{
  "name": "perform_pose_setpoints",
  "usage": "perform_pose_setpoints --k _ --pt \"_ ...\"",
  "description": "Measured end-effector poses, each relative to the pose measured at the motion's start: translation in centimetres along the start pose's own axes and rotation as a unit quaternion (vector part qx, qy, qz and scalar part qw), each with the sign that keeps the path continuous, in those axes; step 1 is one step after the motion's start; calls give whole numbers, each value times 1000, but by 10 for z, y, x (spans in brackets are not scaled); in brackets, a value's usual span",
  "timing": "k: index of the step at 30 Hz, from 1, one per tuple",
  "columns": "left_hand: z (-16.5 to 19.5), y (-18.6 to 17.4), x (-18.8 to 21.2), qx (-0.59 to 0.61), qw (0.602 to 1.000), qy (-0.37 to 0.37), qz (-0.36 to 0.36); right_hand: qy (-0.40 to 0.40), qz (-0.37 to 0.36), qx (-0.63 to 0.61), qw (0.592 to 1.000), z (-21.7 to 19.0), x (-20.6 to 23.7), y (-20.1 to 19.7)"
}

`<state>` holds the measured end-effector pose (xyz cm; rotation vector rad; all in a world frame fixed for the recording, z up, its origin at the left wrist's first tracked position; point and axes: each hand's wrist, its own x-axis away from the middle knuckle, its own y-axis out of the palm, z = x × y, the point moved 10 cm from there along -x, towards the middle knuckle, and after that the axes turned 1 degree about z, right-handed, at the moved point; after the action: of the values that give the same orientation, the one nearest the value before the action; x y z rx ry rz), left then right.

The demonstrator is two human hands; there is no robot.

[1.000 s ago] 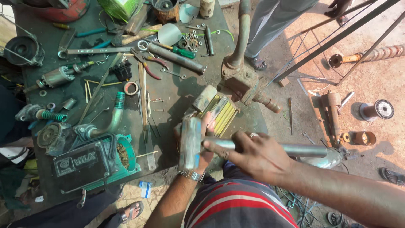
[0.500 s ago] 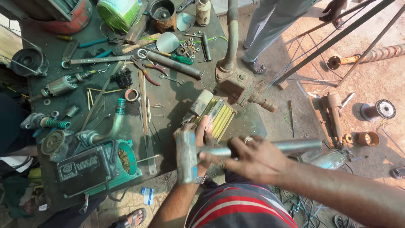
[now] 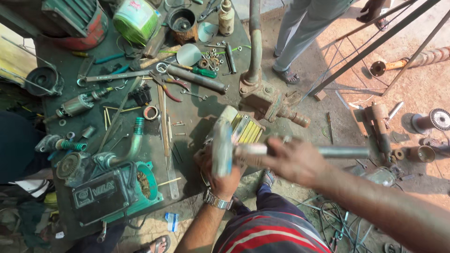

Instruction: The person secures a yellow motor component in a bench vise and uses a hammer to tap it repeatedly. They then remove the component, place it on the table, and use a screwdriver to adjust a gear attached to the motor shaft.

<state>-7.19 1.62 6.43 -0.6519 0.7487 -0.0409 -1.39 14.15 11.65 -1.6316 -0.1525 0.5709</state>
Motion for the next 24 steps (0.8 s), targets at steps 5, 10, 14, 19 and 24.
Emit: perform_pose_setpoints --k 5,10,14,19,24 --pt "-7 10 2 7 1000 -5 -2 169 -103 5 980 57 8 36" --pt "-57 48 36 567 736 -369 31 0 -46 -38 998 -25 17 26" --pt "-13 17 9 13 997 -47 -56 229 -156 -152 949 46 19 51" --pt "-11 8 11 30 999 -23 -5 207 -148 25 967 67 0 35" --pt "-45 42 39 162 959 -204 -112 25 -55 -30 998 -19 7 12"
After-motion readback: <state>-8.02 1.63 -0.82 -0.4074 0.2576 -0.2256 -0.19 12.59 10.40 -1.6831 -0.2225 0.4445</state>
